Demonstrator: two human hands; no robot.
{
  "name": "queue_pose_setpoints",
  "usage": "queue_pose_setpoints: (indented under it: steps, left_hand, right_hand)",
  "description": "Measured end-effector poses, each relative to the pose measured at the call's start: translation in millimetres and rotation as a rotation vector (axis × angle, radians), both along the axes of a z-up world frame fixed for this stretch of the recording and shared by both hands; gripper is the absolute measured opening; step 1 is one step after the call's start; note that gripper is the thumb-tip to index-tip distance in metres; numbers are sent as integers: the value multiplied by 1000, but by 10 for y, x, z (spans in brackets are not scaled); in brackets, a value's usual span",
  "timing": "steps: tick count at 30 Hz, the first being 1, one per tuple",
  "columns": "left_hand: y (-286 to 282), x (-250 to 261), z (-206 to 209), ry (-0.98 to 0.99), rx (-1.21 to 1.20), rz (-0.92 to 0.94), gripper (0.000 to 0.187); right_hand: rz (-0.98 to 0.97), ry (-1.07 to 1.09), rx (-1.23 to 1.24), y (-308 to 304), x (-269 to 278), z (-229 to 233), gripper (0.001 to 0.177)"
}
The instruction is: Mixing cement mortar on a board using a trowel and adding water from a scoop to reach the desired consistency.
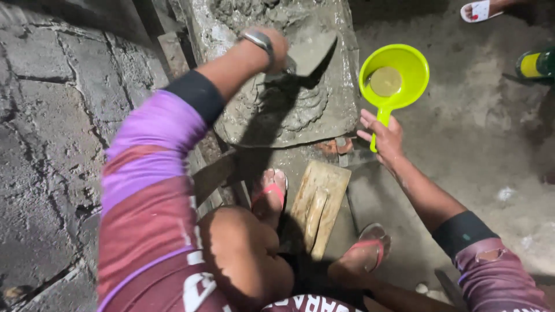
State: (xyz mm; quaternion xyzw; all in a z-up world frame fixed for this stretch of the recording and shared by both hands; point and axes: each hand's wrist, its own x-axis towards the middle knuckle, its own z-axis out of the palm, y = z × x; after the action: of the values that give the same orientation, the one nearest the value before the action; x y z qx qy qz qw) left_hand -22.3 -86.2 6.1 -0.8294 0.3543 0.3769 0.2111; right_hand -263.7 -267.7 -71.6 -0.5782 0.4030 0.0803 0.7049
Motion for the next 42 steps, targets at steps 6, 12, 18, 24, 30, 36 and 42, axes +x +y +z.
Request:
queue_pose_setpoints:
  steps: [6,12,18,24,30,36,42]
  left_hand:
    - [391,-484,-20,183,119,45,31]
    - [679,422,-454,-133,-141,-19,28]
    - [543,38,-1048,-279,36,-33,29]
    - [557,-233,-31,-217,85,-177,26]
    - [84,456,-1020,-163,-190,-43,20]
    - [548,-295,-738,48,1,-9,29]
    - [463,434,-93,-109,0,77,37]
  right_hand:
    - [-19,-31,32,-11,-39,-79,47]
    - [-57,-111,63,35,-3,52,38]
    - [-76,-121,70,11,-11,-26,40]
    - [-58,-107,60,20,-34,-54,39]
    - [-82,-126,76,3,-39,-157,39]
    - [-79,-109,68,23,-55,-86,37]
    - [0,-33,27,11,-22,-76,47]
